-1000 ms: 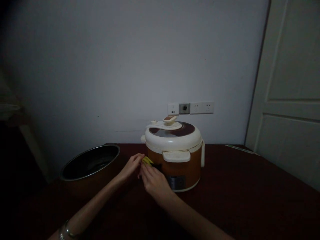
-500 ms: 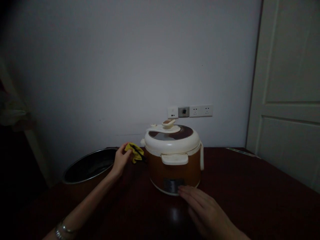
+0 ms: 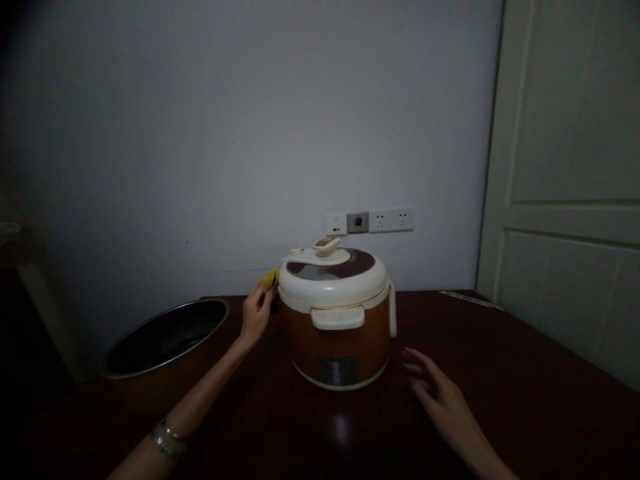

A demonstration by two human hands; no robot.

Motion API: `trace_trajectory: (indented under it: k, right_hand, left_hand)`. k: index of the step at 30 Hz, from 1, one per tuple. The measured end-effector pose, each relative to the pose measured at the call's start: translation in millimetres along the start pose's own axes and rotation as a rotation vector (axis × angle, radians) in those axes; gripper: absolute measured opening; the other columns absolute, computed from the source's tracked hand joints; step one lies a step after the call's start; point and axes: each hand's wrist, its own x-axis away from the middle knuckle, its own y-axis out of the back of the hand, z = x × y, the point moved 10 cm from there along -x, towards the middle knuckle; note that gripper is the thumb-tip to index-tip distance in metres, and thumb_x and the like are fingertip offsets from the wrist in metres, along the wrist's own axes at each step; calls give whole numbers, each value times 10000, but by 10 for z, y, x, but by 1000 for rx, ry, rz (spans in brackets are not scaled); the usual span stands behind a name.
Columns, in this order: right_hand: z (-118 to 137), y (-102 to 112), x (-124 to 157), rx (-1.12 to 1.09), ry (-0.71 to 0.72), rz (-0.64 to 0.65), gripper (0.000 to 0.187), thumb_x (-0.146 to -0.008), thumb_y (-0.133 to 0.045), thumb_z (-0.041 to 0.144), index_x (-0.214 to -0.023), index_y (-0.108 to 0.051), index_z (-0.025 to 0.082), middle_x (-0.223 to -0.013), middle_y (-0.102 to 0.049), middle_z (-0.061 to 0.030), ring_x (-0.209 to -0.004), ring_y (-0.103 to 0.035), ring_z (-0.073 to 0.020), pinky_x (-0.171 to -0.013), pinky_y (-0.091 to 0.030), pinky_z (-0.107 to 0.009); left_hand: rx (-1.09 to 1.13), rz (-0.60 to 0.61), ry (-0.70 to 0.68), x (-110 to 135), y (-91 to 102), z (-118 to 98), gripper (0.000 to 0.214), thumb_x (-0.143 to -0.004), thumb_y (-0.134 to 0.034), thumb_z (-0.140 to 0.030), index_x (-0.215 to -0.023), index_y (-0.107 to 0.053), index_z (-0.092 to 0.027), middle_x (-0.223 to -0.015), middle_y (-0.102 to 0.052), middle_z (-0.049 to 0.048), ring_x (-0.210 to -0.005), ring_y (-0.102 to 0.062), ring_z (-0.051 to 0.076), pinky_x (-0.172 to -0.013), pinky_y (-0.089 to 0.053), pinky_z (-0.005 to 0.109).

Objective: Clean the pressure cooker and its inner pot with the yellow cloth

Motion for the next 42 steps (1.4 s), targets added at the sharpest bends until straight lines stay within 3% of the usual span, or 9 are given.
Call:
trace_trajectory:
  k: [7, 11, 16, 21, 25, 28, 32, 38, 42]
  right_hand:
    - [61, -172, 121, 24, 46, 55, 408, -743, -535, 346, -1113, -583, 181, -1096, -671, -134, -942, -667, -237, -816, -553, -376]
    - [104, -188, 138, 64, 59, 51, 404, -750, -513, 321, -1122, -585, 181, -1050, -683, -119, -916, -669, -223, -799, -552, -357]
    - [113, -169, 146, 96, 18, 63, 418, -737, -500, 340, -1106, -596, 170, -974, -692, -110, -904, -666, -226, -789, -541, -339]
    - [87, -174, 165, 114, -25, 90, 420, -735, -498, 334, -1116, -600, 192, -958, -694, -89, -922, -657, -228, -819, -517, -336]
    - [75, -180, 162, 118, -38, 105, 416, -737, -502, 355, -1101, -605, 182, -935, -695, -95, -906, -659, -233, -813, -514, -344]
    - [91, -174, 152, 122, -36, 105, 408, -741, -500, 363, -1090, -612, 183, -932, -699, -96, -900, -660, -234, -813, -512, -348]
    - [124, -160, 147, 124, -35, 88, 403, -723, -512, 366, -1065, -625, 187, -900, -706, -91, -878, -666, -240, -792, -516, -350]
    - [91, -140, 160, 108, -53, 73, 399, -726, -522, 374, -1063, -624, 185, -898, -704, -85, -876, -664, -236, -794, -514, -350]
    - [27, -65, 137, 48, -87, 30, 411, -701, -548, 393, -1042, -638, 183, -894, -709, -86, -867, -666, -240, -805, -512, -360]
  left_hand:
    - [-27, -61, -164, 494, 59, -208, 419, -896, -412, -206, -1295, -532, -255, -1388, -485, 51, -1317, -394, 201, -1112, -304, 395]
    - [-44, -40, -347, 434, 27, -561, 442, -893, -417, -179, -1318, -508, -256, -1443, -409, 61, -1335, -364, 221, -1103, -316, 421]
    - [-136, 41, -646, 357, -125, -966, 508, -878, -445, -144, -1373, -426, -256, -1511, -269, 80, -1374, -268, 288, -1093, -252, 563]
    - [-190, 136, -754, 710, -158, -902, 546, -888, -408, -140, -1423, -337, -223, -1534, -195, 104, -1389, -199, 321, -1037, -353, 562]
    - [-281, 320, -913, 1203, -244, -762, 464, -900, -436, -200, -1363, -433, -158, -1494, -294, 145, -1380, -226, 331, -1027, -376, 538]
    - [-332, 505, -1129, 1584, -357, -710, 388, -904, -478, -256, -1277, -528, -163, -1427, -428, 99, -1369, -285, 270, -1091, -304, 482]
    - [-392, 695, -1347, 1852, -491, -716, 343, -919, -459, -246, -1247, -550, -200, -1466, -365, 14, -1366, -302, 177, -1151, -186, 396]
    - [-412, 761, -1354, 1805, -713, -1033, 498, -930, -346, -442, -1320, -482, -164, -1494, -304, 55, -1363, -308, 182, -1129, -223, 376]
    - [-510, 678, -1337, 1828, -978, -1341, 382, -929, -414, -255, -1284, -525, -169, -1481, -343, 71, -1324, -377, 169, -1104, -263, 324]
